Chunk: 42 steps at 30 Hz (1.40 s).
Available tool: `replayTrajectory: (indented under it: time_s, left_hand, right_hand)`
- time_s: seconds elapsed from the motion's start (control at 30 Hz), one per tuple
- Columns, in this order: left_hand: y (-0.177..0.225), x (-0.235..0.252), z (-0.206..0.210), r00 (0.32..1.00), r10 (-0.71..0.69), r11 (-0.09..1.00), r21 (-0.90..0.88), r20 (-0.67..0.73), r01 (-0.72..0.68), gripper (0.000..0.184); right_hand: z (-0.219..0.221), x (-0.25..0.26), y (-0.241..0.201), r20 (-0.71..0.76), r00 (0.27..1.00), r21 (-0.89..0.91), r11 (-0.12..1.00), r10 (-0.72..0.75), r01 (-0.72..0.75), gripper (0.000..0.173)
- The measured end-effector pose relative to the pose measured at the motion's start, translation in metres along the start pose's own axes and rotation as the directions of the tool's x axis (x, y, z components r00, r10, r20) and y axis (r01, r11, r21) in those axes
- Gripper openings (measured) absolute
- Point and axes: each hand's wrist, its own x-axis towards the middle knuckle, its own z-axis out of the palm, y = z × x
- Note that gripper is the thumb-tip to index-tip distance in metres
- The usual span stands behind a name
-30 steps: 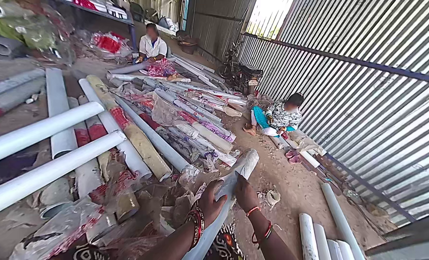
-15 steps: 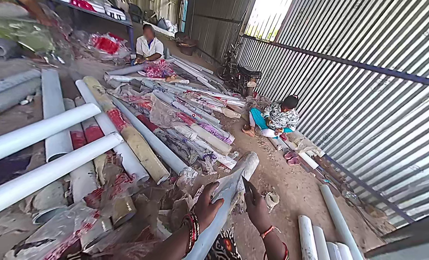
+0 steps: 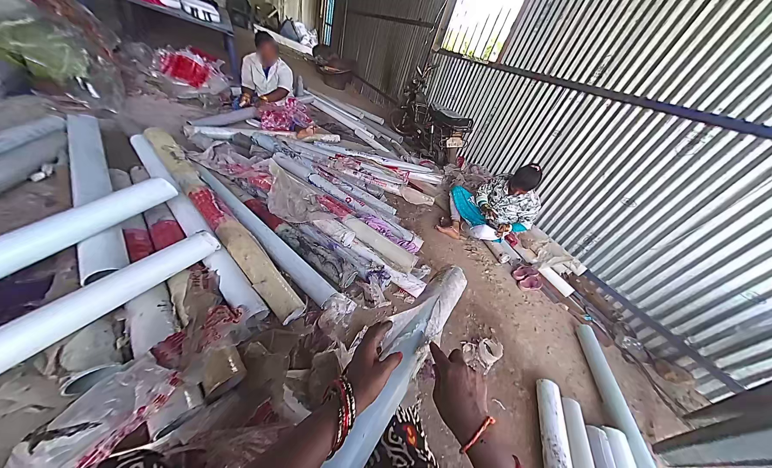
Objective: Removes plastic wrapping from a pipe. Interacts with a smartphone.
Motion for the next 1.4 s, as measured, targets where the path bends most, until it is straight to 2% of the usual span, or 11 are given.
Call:
replayTrajectory:
  time_s: [0.17, 0.6, 0.73, 0.83, 0.93, 1.0, 1.2, 1.4]
  left_hand:
    - [0.0, -0.002, -0.001, 1.0, 0.013, 0.999, 0.03, 0.003, -0.013, 0.061]
    - [-0.002, -0.002, 0.0, 1.0, 0.019, 0.998, 0.053, 0.011, -0.02, 0.061]
    - [0.001, -0.003, 0.001, 1.0, 0.001, 0.999, 0.054, 0.019, -0.002, 0.062]
    - [-0.001, -0.001, -0.003, 1.0, 0.002, 0.998, 0.062, 0.009, -0.003, 0.063]
    - [-0.002, 0.002, -0.007, 1.0, -0.012, 1.0, 0.015, -0.018, 0.012, 0.062]
    - [-0.002, 0.001, -0.006, 1.0, -0.026, 1.0, 0.008, -0.01, 0.026, 0.063]
    - [0.001, 0.001, -0.002, 1.0, -0.023, 0.999, 0.031, 0.006, 0.023, 0.062]
    - [0.0, 0.001, -0.001, 1.0, -0.015, 0.999, 0.04, 0.004, 0.015, 0.062]
  right_hand:
    - [-0.002, 0.009, -0.013, 0.045, 0.999, -0.046, 0.999, 0.011, -0.009, 0.057]
    - [-0.021, 0.022, -0.035, 0.096, 0.994, -0.16, 0.986, 0.054, -0.038, 0.049]
    - [-0.025, 0.044, -0.025, 0.109, 0.991, -0.15, 0.987, 0.081, -0.064, 0.037]
    - [-0.031, 0.055, -0.004, 0.036, 0.996, -0.08, 0.993, 0.085, -0.082, 0.044]
    - [-0.034, 0.046, 0.015, -0.02, 0.999, 0.041, 0.998, 0.048, -0.047, 0.046]
    - [-0.03, 0.032, 0.017, -0.024, 0.999, 0.052, 0.998, 0.022, -0.021, 0.046]
    - [-0.027, 0.005, -0.001, 0.04, 0.999, -0.057, 0.998, 0.009, -0.007, 0.048]
    - [-0.027, 0.006, -0.011, 0.078, 0.996, -0.134, 0.991, 0.037, -0.027, 0.05]
